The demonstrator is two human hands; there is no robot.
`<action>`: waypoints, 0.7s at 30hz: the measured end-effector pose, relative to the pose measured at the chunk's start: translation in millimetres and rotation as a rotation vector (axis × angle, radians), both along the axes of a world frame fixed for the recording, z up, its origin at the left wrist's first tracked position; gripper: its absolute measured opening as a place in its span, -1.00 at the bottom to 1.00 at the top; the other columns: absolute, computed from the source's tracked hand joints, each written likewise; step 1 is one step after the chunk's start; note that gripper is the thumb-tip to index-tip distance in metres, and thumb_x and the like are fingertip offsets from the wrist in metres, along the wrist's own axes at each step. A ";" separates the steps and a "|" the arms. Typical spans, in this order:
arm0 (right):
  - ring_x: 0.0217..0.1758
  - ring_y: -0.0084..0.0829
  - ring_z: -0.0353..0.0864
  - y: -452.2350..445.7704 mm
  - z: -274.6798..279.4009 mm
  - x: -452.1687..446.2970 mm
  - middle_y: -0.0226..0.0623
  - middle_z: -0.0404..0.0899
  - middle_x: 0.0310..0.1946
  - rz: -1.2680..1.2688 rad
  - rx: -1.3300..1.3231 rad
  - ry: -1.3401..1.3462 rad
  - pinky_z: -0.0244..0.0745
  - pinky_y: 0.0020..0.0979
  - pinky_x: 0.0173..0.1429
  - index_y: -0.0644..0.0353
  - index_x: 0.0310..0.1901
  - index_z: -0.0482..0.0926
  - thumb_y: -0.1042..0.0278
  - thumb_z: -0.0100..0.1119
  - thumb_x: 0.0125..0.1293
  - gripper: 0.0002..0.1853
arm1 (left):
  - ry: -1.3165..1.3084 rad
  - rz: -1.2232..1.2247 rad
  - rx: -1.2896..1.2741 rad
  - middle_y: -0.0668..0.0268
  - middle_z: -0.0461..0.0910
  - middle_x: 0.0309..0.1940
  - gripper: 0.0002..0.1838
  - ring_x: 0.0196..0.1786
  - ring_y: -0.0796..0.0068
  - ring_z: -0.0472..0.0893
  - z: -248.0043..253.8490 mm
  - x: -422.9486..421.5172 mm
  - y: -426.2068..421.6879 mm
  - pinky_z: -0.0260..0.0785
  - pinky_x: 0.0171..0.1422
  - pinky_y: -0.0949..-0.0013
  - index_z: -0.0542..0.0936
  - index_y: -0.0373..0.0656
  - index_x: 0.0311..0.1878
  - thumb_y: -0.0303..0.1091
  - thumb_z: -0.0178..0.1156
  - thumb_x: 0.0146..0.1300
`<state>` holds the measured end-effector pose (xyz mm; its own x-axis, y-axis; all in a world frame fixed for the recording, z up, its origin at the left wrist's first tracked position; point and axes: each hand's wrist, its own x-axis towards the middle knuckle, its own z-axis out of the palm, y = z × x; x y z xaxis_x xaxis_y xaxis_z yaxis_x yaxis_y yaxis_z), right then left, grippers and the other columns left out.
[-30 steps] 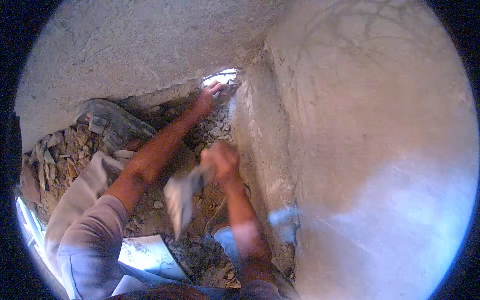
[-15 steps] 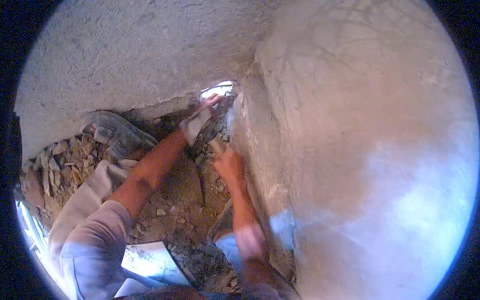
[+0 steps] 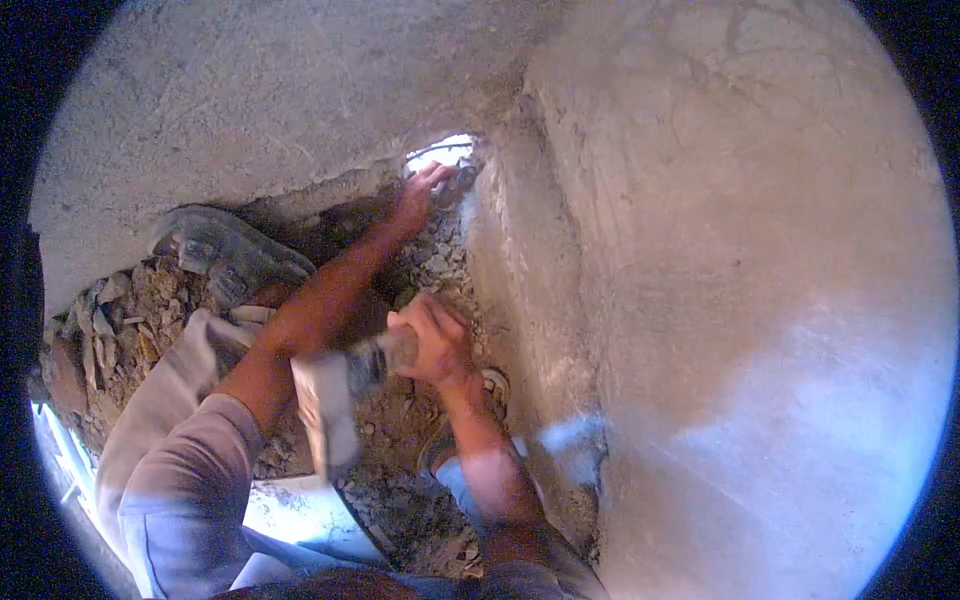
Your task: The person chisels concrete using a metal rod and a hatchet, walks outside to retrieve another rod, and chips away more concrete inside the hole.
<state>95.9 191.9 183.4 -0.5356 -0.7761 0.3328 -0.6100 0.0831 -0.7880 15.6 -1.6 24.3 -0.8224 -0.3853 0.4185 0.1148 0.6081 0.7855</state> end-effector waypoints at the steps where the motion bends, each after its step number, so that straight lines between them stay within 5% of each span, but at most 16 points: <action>1: -0.26 0.17 0.54 -2.2 -34.8 -14.6 0.14 0.56 -0.32 0.005 -0.007 0.006 0.44 -0.14 -0.22 0.32 -0.20 0.56 0.37 0.17 0.04 -0.72 | -0.015 -0.015 -0.004 0.07 0.49 -0.19 -0.65 -0.06 0.01 0.52 0.5 -0.5 -2.6 0.37 -0.02 0.16 0.49 -0.14 0.00 -0.48 -0.08 0.13; 3: -0.27 0.22 0.53 9.0 -106.6 -47.8 0.14 0.57 -0.34 -0.448 0.563 -0.257 0.44 -0.14 -0.22 0.32 -0.22 0.56 0.34 0.18 0.04 -0.72 | -0.076 -0.030 0.027 0.06 0.49 -0.19 -0.64 -0.06 0.01 0.52 -11.7 -0.4 0.6 0.36 -0.02 0.16 0.49 -0.15 0.01 -0.48 -0.07 0.12; 4: -0.24 0.21 0.53 6.4 -79.8 -53.3 0.14 0.57 -0.30 -0.430 0.653 -0.288 0.44 -0.12 -0.20 0.33 -0.23 0.56 0.31 0.18 0.04 -0.70 | -0.134 -0.032 0.039 0.06 0.49 -0.18 -0.63 -0.06 0.01 0.52 -15.5 -8.0 -4.7 0.36 -0.02 0.16 0.49 -0.16 0.01 -0.47 -0.06 0.11; 7: -0.16 0.18 0.54 -3.1 -22.2 -14.8 0.15 0.57 -0.25 -0.434 0.481 -0.166 0.43 -0.11 -0.18 0.34 -0.25 0.57 0.32 0.18 0.02 -0.71 | -0.091 -0.053 0.364 0.07 0.47 -0.17 -0.64 -0.04 0.01 0.50 -16.5 -6.5 2.3 0.35 -0.03 0.15 0.49 -0.12 -0.01 -0.47 -0.04 0.09; 9: -0.14 0.16 0.54 2.9 -2.4 -7.4 0.16 0.56 -0.24 -0.231 0.336 -0.159 0.43 -0.10 -0.16 0.34 -0.23 0.56 0.31 0.18 0.03 -0.69 | -0.061 0.048 -0.015 0.08 0.47 -0.17 -0.65 -0.05 0.01 0.50 -8.3 -4.5 5.1 0.35 -0.02 0.15 0.49 -0.11 -0.01 -0.49 -0.06 0.10; 11: -0.11 0.14 0.54 5.4 -13.4 -12.8 0.17 0.56 -0.22 -0.023 0.158 -0.134 0.43 -0.09 -0.14 0.34 -0.20 0.55 0.30 0.18 0.03 -0.68 | -0.034 0.027 -0.020 0.09 0.47 -0.19 -0.67 -0.08 0.01 0.50 3.5 -4.4 -1.5 0.35 -0.03 0.12 0.50 -0.11 -0.03 -0.50 -0.08 0.12; 13: -0.13 0.13 0.55 10.7 -67.7 -32.6 0.15 0.56 -0.26 -0.228 0.455 -0.067 0.44 -0.10 -0.14 0.33 -0.18 0.53 0.35 0.21 -0.02 -0.66 | -0.057 -0.001 -0.045 0.08 0.47 -0.19 -0.70 -0.10 0.00 0.50 -3.3 -4.2 0.2 0.35 -0.04 0.10 0.49 -0.11 -0.05 -0.50 -0.08 0.15; 14: -0.15 0.12 0.55 5.5 -83.0 -55.7 0.11 0.55 -0.30 -0.404 0.833 -0.341 0.45 -0.11 -0.14 0.30 -0.17 0.52 0.40 0.26 -0.15 -0.59 | -0.043 -0.002 -0.048 0.08 0.47 -0.19 -0.70 -0.10 0.00 0.50 -17.2 -8.3 3.7 0.35 -0.04 0.10 0.49 -0.11 -0.05 -0.50 -0.08 0.15; 16: -0.16 0.11 0.56 2.0 -60.7 -43.0 0.11 0.56 -0.30 -0.428 0.734 -0.232 0.45 -0.11 -0.15 0.29 -0.17 0.52 0.41 0.25 -0.16 -0.59 | -0.013 -0.116 -0.135 0.09 0.46 -0.20 -0.74 -0.11 0.01 0.50 -48.1 -24.7 -15.1 0.35 -0.05 0.07 0.49 -0.10 -0.08 -0.51 -0.07 0.17; 18: -0.17 0.11 0.56 16.2 -29.5 -16.7 0.10 0.56 -0.31 -0.454 0.717 -0.178 0.45 -0.12 -0.16 0.27 -0.17 0.53 0.42 0.25 -0.17 -0.59 | -0.070 -0.047 -0.093 0.10 0.46 -0.20 -0.75 -0.11 0.02 0.51 -7.9 -4.5 4.1 0.35 -0.04 0.08 0.49 -0.10 -0.09 -0.50 -0.05 0.17; 20: -0.19 0.10 0.57 14.5 2.9 -5.3 0.12 0.57 -0.32 -0.074 0.210 -0.181 0.45 -0.11 -0.16 0.29 -0.17 0.53 0.35 0.23 -0.04 -0.64 | -0.169 0.012 -0.024 0.14 0.47 -0.22 -0.78 -0.10 0.05 0.51 20.1 0.5 10.9 0.35 -0.04 0.10 0.48 -0.09 -0.12 -0.51 -0.01 0.16; 21: -0.19 0.10 0.57 18.1 -11.4 -8.2 0.12 0.57 -0.32 -0.073 0.210 -0.187 0.45 -0.11 -0.16 0.29 -0.17 0.53 0.35 0.23 -0.04 -0.64 | -0.175 0.013 -0.024 0.14 0.47 -0.22 -0.78 -0.10 0.05 0.51 13.1 1.4 9.4 0.35 -0.04 0.10 0.48 -0.09 -0.12 -0.51 -0.01 0.16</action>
